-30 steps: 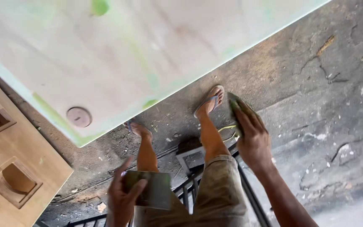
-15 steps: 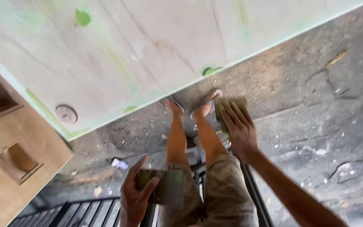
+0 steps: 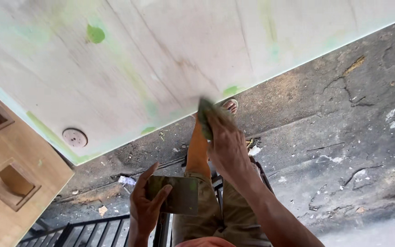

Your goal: The person uses a putty knife to spread green filler paste onto the edges and surfaces of wooden cabinet doors and frames. They work on multiple pieces, smoothing the filler into seams and around circular hardware cutouts.

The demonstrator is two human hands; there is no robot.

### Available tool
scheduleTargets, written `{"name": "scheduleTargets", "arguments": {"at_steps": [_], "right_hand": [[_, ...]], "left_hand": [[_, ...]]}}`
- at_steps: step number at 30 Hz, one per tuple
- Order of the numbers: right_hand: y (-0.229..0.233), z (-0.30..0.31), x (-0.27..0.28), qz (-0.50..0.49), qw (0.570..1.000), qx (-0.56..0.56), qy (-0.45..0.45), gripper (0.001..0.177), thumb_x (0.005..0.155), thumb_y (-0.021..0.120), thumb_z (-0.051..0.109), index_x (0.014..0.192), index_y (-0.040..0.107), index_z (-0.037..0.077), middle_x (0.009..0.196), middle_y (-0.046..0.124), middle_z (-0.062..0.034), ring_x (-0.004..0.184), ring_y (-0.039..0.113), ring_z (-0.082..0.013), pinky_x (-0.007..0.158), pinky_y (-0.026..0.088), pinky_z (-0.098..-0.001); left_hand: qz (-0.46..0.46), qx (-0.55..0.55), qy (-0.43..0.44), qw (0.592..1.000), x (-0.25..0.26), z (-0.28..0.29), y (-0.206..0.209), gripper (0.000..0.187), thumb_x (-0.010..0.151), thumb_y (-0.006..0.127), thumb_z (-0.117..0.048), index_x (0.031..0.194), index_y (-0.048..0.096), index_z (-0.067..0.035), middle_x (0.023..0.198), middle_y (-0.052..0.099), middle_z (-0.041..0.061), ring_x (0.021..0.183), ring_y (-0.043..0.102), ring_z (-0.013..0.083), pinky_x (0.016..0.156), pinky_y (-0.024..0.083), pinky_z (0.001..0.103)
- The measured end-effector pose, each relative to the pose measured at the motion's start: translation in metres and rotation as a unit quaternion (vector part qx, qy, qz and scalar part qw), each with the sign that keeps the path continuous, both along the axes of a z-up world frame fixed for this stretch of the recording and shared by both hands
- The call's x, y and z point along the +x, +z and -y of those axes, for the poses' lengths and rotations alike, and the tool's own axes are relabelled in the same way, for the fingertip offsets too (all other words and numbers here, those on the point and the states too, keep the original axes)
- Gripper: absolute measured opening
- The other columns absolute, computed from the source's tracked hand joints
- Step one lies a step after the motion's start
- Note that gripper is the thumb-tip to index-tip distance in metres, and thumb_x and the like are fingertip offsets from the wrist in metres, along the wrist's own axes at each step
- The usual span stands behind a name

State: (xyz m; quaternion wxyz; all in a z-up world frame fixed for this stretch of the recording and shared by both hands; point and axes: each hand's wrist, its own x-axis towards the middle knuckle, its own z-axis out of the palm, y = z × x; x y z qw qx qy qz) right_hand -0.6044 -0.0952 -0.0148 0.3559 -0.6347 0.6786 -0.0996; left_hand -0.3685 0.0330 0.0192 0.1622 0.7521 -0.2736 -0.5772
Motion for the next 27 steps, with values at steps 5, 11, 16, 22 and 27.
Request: {"name": "scheduleTargets", "arguments": {"at_steps": [5, 11, 16, 22, 27], "right_hand": [[0.027, 0.01, -0.037, 0.083, 0.983, 0.136, -0.087, 0.047, 0.102, 0.04, 0.003, 0.147, 0.053, 0.003, 0.148, 0.058, -0.0161, 0.134, 0.059, -0.0288, 0.116, 0.044, -0.0358], [0.008, 0.026, -0.041, -0.045, 0.994, -0.089, -0.042, 0.03, 0.11, 0.049, 0.001, 0.137, 0.058, -0.008, 0.131, 0.071, -0.0245, 0.104, 0.078, -0.0326, 0.065, 0.067, -0.0271], [0.027, 0.014, -0.006, 0.039, 0.988, 0.143, -0.038, 0.051, 0.096, 0.052, 0.006, 0.147, 0.053, 0.006, 0.138, 0.064, -0.0181, 0.108, 0.069, -0.036, 0.098, 0.046, -0.058], [0.014, 0.006, -0.058, 0.045, 0.991, 0.059, -0.113, 0.054, 0.095, 0.037, -0.014, 0.147, 0.05, -0.004, 0.145, 0.059, -0.0242, 0.132, 0.061, -0.0392, 0.112, 0.05, -0.0445], [-0.013, -0.022, -0.019, 0.003, 0.983, -0.075, -0.169, 0.047, 0.102, 0.043, -0.01, 0.148, 0.05, -0.003, 0.146, 0.061, -0.0223, 0.125, 0.069, -0.0355, 0.097, 0.063, -0.0346]], "left_hand": [[0.028, -0.024, -0.045, 0.998, 0.02, 0.022, 0.002, 0.066, 0.08, 0.079, -0.022, 0.143, 0.063, -0.011, 0.142, 0.069, 0.003, 0.1, 0.064, 0.0089, 0.086, 0.052, 0.024], [-0.005, -0.011, -0.045, 0.999, 0.017, 0.038, 0.002, 0.065, 0.083, 0.08, -0.021, 0.146, 0.062, -0.012, 0.075, 0.058, -0.003, 0.066, 0.047, 0.0084, 0.062, 0.043, 0.022], [0.017, -0.004, -0.064, 0.998, 0.013, 0.045, 0.008, 0.064, 0.082, 0.081, -0.023, 0.143, 0.065, -0.015, 0.08, 0.063, -0.004, 0.067, 0.047, 0.0077, 0.062, 0.045, 0.022], [0.015, 0.002, -0.054, 0.998, 0.019, 0.045, 0.009, 0.065, 0.082, 0.08, -0.022, 0.145, 0.064, -0.016, 0.088, 0.065, -0.003, 0.07, 0.05, 0.0084, 0.066, 0.046, 0.022], [0.014, 0.011, -0.054, 0.998, 0.016, 0.044, 0.0, 0.064, 0.081, 0.08, -0.019, 0.143, 0.065, -0.015, 0.116, 0.073, -0.002, 0.082, 0.059, 0.0083, 0.076, 0.052, 0.023]]}}
